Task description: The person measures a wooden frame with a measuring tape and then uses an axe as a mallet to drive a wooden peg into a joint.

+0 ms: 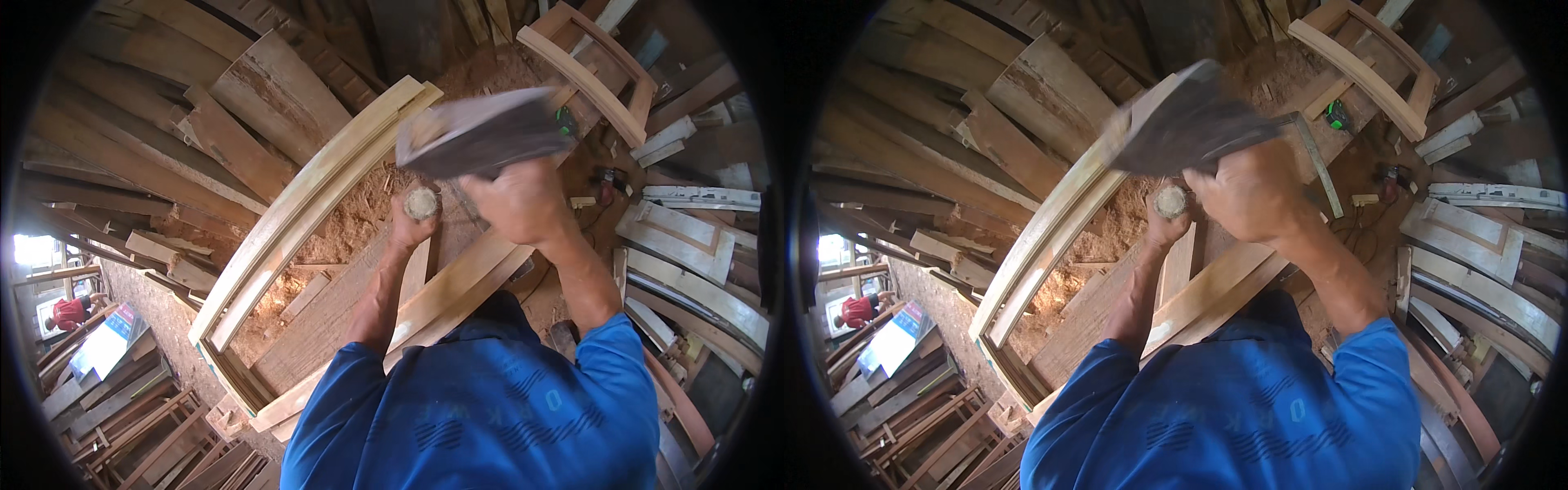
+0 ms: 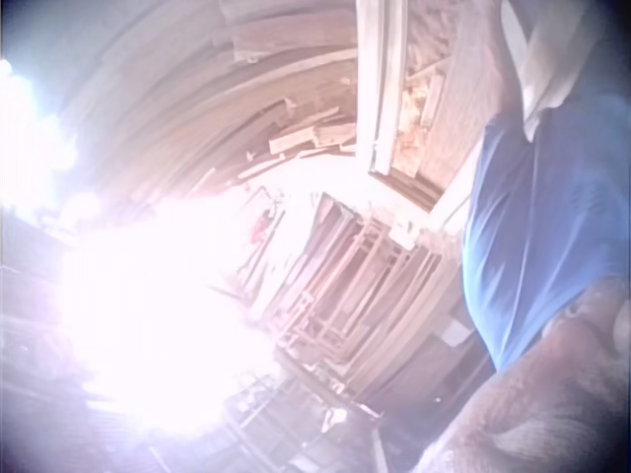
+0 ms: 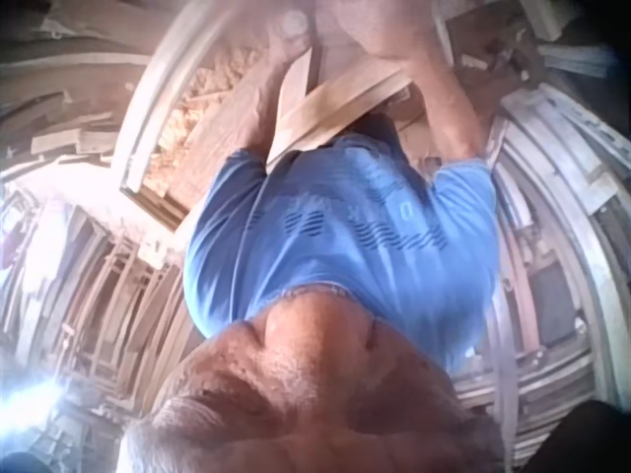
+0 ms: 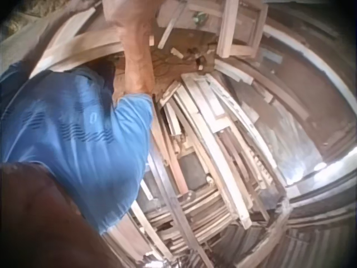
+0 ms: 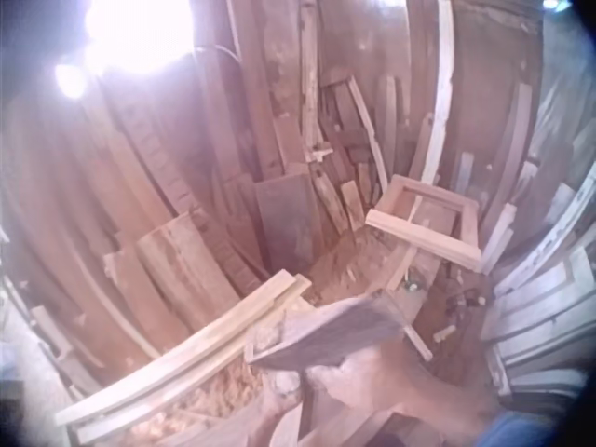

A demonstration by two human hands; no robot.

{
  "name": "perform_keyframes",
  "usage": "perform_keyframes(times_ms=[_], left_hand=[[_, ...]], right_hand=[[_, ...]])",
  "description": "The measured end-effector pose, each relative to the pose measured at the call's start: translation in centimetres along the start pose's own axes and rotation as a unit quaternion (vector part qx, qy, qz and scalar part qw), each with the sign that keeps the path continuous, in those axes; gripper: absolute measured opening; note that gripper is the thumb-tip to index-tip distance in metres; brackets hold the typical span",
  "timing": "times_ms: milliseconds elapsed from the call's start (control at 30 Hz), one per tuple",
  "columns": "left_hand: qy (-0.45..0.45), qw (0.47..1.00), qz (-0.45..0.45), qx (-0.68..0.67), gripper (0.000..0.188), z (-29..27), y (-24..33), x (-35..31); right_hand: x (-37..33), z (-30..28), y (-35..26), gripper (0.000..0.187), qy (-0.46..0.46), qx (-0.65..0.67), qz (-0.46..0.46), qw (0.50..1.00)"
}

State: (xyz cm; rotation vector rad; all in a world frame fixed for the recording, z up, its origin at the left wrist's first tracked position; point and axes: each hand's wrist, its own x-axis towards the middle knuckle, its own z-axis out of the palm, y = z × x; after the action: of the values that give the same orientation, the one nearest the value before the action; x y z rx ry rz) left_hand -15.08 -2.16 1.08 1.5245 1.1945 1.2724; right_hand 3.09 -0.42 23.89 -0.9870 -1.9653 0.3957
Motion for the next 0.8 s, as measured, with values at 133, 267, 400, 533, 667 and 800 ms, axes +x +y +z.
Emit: perform_keyframes(times_ms=[133,267,400,533,667,800], left_hand=[[0.002,1.0,-0.007,-0.007,0.022,0.7,0.0,-0.1],[0.013,0.988,0.129,0.082,0.023,1.2,-1.4,0.4],[0.074,0.994,0.083,-0.001,0.034,1.9,-3.4,-2.0],[0.02,0.996,0.091,-0.001,0.038,1.6,-0.3,-0.5],[0.068,0.996,0.029,-0.041,0.031,1.6,1.4,-0.9],[0.299,0.945,-0.096,-0.091,0.014,1.1,-0.2,1.8]], right_hand=[[-1.4,-1.1,0.2,0.03,-0.04,-0.081,0.009,0.996],[-5.1,3.1,3.4,0.012,-0.244,-0.195,0.072,0.947],[-3.8,2.2,1.5,0.01,-0.233,-0.161,0.068,0.957],[-4.7,2.9,3.4,0.013,-0.208,-0.136,0.103,0.963],[-5.8,2.5,3.6,0.016,-0.301,-0.124,0.192,0.926],[-8.2,3.7,2.4,0.022,-0.058,0.134,0.107,0.983]])
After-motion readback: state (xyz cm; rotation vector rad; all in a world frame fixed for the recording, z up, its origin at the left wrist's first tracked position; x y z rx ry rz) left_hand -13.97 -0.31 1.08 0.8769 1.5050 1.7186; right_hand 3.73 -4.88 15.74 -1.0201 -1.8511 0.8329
